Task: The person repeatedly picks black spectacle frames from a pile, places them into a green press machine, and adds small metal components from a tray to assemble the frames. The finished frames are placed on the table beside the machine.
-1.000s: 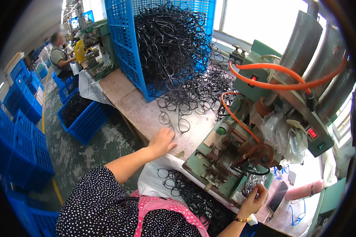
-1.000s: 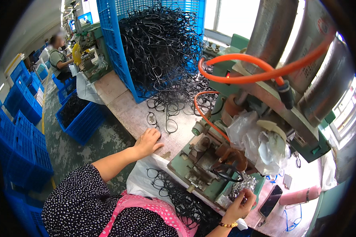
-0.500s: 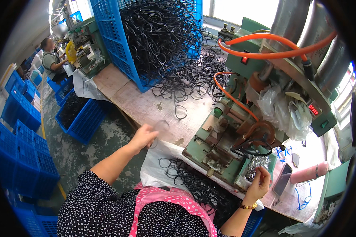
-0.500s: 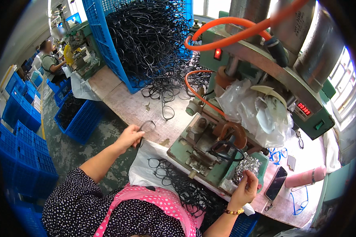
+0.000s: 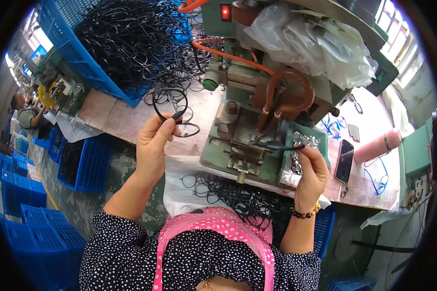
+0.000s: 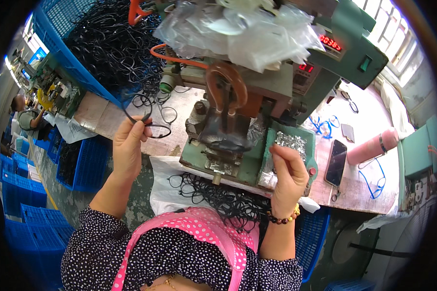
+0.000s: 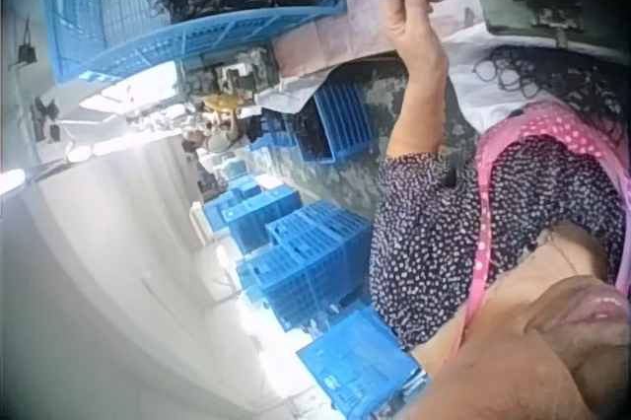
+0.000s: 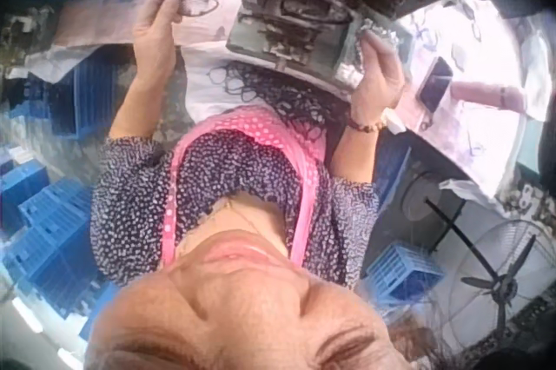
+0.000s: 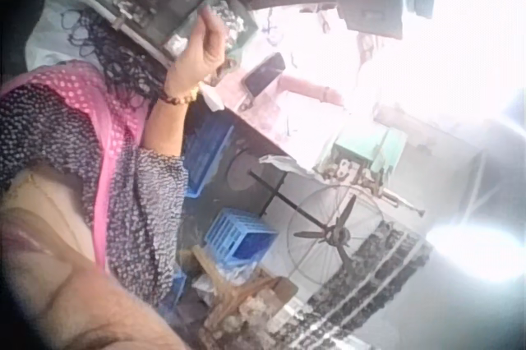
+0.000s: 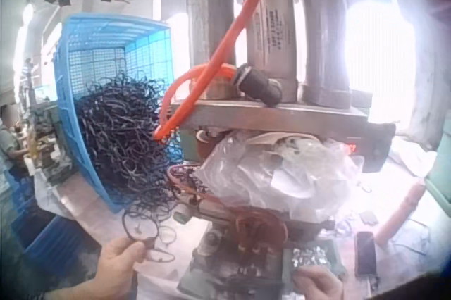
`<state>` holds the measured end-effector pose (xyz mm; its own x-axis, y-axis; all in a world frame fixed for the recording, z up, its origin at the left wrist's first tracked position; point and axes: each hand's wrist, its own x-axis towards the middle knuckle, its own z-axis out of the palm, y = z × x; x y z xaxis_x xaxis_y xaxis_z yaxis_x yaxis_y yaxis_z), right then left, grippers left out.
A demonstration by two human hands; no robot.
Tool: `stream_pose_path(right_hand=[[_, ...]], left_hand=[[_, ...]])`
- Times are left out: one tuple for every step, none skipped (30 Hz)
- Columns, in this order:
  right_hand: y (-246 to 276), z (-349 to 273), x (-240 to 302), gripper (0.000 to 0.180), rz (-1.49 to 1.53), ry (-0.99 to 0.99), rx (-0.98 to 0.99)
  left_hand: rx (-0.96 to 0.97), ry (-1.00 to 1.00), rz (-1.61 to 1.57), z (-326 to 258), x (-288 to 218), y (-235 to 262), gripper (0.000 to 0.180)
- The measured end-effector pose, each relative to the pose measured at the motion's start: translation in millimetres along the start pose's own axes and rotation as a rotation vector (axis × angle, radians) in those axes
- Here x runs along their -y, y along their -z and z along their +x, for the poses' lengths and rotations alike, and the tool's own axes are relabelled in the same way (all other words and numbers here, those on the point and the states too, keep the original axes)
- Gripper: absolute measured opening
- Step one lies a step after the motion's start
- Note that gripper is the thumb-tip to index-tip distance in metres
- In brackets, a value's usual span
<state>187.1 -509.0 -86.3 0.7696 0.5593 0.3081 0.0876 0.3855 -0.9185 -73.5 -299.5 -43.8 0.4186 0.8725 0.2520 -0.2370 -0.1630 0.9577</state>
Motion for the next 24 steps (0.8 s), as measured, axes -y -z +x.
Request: stream_pose_path(right_hand=[[-9, 1, 6, 0.018, 0.023, -0.012, 0.011], [-18, 2, 10, 0.017, 0.109, -0.063, 0.014], [-26, 3, 14, 0.017, 0.133, -0.057, 0.051], [-33, 4, 17, 0.017, 0.179, -0.056, 0.085], [-40, 4, 19, 0.017, 0.187, -0.055, 0.097], [-46, 4, 19, 0.018, 0.202, -0.052, 0.108], [-51, 5, 19, 0.018, 0.211, -0.053, 0.119], [-55, 6, 17, 0.018, 0.155, 0.010, 0.133], [-60, 8, 14, 0.018, 0.092, 0.071, 0.146], [-63, 9, 11, 0.018, 0.034, 0.145, 0.159], [-66, 8, 9, 0.019, -0.013, 0.145, 0.139], [-68, 8, 7, 0.019, -0.035, 0.172, 0.140], [-69, 9, 6, 0.019, -0.057, 0.200, 0.142], [-70, 9, 4, 0.019, -0.076, 0.237, 0.142], [-71, 8, 3, 0.019, -0.083, 0.224, 0.135], [-72, 7, 3, 0.019, -0.087, 0.220, 0.125], [-72, 7, 2, 0.020, -0.098, 0.222, 0.124], [-72, 7, 2, 0.019, -0.113, 0.232, 0.118], [-72, 8, 2, 0.018, -0.134, 0.248, 0.120], [-71, 8, 1, 0.018, -0.158, 0.263, 0.120], [-72, 8, 1, 0.017, -0.133, 0.250, 0.112], [-72, 8, 0, 0.016, -0.111, 0.235, 0.100], [-73, 8, -1, 0.016, -0.088, 0.220, 0.089], [-75, 8, -1, 0.017, -0.079, 0.209, 0.083]], left_hand=[[0.017, -0.043, -0.052, -1, -5, -11, 0.020], [0.024, -0.078, -0.117, -1, -11, -21, 0.021], [0.092, -0.121, -0.146, 0, -18, -28, 0.023], [0.113, -0.142, -0.154, 1, -23, -35, 0.023], [0.138, -0.165, -0.177, 1, -28, -42, 0.023], [0.161, -0.186, -0.218, 2, -31, -48, 0.023], [0.187, -0.226, -0.209, 5, -34, -52, 0.023], [0.196, -0.239, -0.209, 8, -36, -57, 0.023], [0.204, -0.252, -0.218, 12, -37, -61, 0.023], [0.212, -0.266, -0.226, 15, -37, -65, 0.023], [0.210, -0.261, -0.228, 18, -37, -67, 0.023], [0.218, -0.261, -0.218, 19, -37, -70, 0.023], [0.216, -0.244, -0.215, 21, -37, -72, 0.023], [0.218, -0.235, -0.231, 22, -36, -73, 0.023], [0.212, -0.238, -0.211, 24, -35, -75, 0.023], [0.211, -0.247, -0.209, 25, -34, -76, 0.022], [0.211, -0.256, -0.208, 25, -33, -77, 0.022], [0.205, -0.255, -0.203, 26, -32, -77, 0.022], [0.199, -0.253, -0.198, 27, -30, -77, 0.021], [0.199, -0.256, -0.211, 27, -29, -76, 0.021], [0.198, -0.263, -0.199, 29, -28, -76, 0.020], [0.203, -0.274, -0.204, 30, -27, -76, 0.020], [0.198, -0.272, -0.218, 31, -26, -76, 0.020], [0.208, -0.292, -0.210, 32, -25, -76, 0.019]])
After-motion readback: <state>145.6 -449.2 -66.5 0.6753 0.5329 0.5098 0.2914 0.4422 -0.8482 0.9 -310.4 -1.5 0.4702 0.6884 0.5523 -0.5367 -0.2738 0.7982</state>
